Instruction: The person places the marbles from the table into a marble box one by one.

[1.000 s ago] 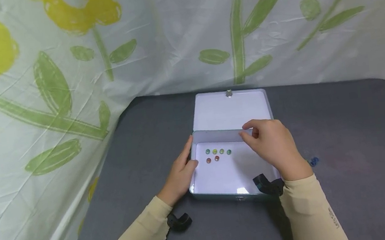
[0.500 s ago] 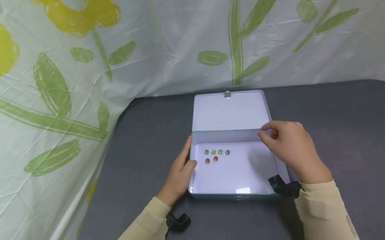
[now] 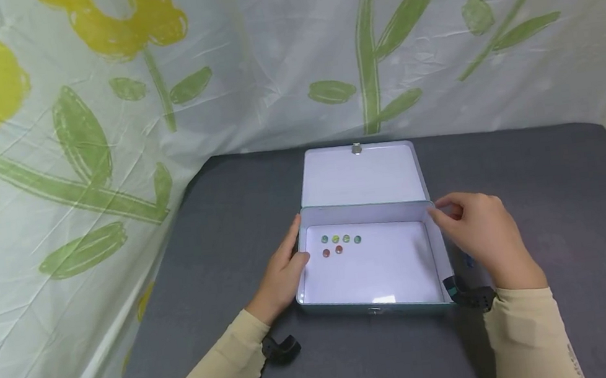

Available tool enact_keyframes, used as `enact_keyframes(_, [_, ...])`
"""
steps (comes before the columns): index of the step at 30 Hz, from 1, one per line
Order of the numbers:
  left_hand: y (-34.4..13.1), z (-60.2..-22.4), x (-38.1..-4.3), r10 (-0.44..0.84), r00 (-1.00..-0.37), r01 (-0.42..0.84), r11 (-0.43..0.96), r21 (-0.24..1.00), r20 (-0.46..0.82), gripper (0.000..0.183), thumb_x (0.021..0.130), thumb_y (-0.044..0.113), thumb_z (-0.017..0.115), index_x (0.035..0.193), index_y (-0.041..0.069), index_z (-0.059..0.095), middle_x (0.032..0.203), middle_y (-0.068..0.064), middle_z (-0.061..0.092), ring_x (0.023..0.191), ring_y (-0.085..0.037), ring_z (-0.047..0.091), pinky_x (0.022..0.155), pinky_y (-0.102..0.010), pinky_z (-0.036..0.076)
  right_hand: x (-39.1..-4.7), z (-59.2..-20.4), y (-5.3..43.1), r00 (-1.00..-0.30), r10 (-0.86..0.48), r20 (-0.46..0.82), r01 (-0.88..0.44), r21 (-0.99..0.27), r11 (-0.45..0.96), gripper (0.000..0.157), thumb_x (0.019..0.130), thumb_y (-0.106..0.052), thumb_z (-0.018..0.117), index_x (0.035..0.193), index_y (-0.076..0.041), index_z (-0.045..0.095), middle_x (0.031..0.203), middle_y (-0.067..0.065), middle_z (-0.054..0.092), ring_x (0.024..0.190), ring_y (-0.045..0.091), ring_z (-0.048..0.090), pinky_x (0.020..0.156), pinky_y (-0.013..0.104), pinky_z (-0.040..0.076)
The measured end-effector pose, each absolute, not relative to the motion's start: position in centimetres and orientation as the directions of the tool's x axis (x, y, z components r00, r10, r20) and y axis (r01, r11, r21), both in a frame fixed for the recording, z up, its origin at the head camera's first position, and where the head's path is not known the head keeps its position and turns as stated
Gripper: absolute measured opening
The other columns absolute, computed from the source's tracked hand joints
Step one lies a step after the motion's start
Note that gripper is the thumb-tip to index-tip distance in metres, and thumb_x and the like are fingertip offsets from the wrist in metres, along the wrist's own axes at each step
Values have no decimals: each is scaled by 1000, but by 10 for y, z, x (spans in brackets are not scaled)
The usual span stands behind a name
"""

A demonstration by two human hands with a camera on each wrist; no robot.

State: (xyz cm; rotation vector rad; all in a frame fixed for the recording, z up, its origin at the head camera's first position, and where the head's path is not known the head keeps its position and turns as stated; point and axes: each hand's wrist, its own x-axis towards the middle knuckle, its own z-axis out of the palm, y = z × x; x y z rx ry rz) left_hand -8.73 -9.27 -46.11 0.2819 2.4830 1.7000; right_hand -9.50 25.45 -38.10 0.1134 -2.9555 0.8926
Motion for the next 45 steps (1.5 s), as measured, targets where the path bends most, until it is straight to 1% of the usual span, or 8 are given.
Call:
enact_keyframes(3, [-92, -462, -87, 215, -977, 81, 348, 934, 5, 72, 105, 13, 43, 170, 30, 18, 172, 16, 20, 158, -7, 19, 126, -47, 24, -94, -388, 262, -997, -58, 45, -73, -559, 826, 39, 105, -32, 64, 118, 4, 74, 75, 6, 66, 59, 18, 52, 52, 32, 42])
enact_keyframes(10, [-93, -462, -88, 214, -977, 75, 339, 938, 1, 71, 105, 12, 43, 170, 28, 18, 172, 17, 20, 157, -5, 18, 127, -45, 23, -84, -407, 280, -999, -26, 38, -43, -571, 820, 43, 105, -34, 64, 120, 6, 73, 64, 3, 56, 54, 15, 46, 49, 32, 36])
enact_keyframes(17, [-94, -463, -88, 194, -981, 63, 344, 937, -5, 73, 104, 11, 43, 170, 29, 17, 172, 16, 19, 158, -6, 18, 127, -46, 22, -83, -417, 293, -1000, -14, 14, -19, -555, 832, 43, 105, -35, 64, 120, 5, 74, 76, 6, 69, 61, 16, 52, 51, 32, 41])
enact_keyframes(24, [-94, -462, -89, 186, -983, 63, 355, 933, -4, 73, 103, 11, 44, 170, 29, 18, 172, 13, 22, 158, -8, 20, 126, -48, 24, -84, -426, 299, -999, -18, -46, 9, -530, 848, 41, 103, -30, 69, 118, 8, 73, 85, 12, 71, 68, 19, 55, 55, 34, 43])
enact_keyframes(27, [-94, -462, -90, 186, -983, 63, 359, 931, -5, 73, 103, 11, 44, 170, 29, 19, 172, 13, 23, 158, -8, 20, 126, -48, 25, -85, -431, 302, -997, -20, -69, 18, -511, 860, 38, 101, -29, 70, 115, 6, 75, 88, 16, 74, 72, 20, 61, 57, 34, 45])
enact_keyframes(31, [-94, -460, -89, 189, -982, 57, 358, 932, -12, 73, 103, 11, 44, 170, 29, 19, 172, 12, 23, 158, -8, 20, 127, -47, 23, -85, -436, 305, -994, -42, -101, 14, -501, 865, 35, 100, -28, 72, 112, 4, 77, 92, 18, 76, 78, 25, 68, 60, 38, 50])
enact_keyframes(38, [-91, -461, -90, 204, -979, 68, 367, 928, -8, 73, 103, 11, 44, 170, 26, 18, 173, 12, 21, 159, -9, 18, 128, -47, 21, -83, -442, 307, -989, -45, -143, 32, -495, 868, 33, 98, -27, 73, 108, 4, 78, 98, 23, 77, 88, 40, 71, 70, 55, 56])
enact_keyframes(45, [-90, -462, -90, 204, -979, 71, 371, 926, -7, 72, 104, 11, 44, 170, 26, 19, 172, 15, 21, 158, -6, 18, 128, -46, 22, -83, -446, 310, -986, -41, -159, 41, -478, 877, 35, 98, -29, 73, 108, 4, 78, 101, 23, 76, 93, 43, 70, 72, 58, 55])
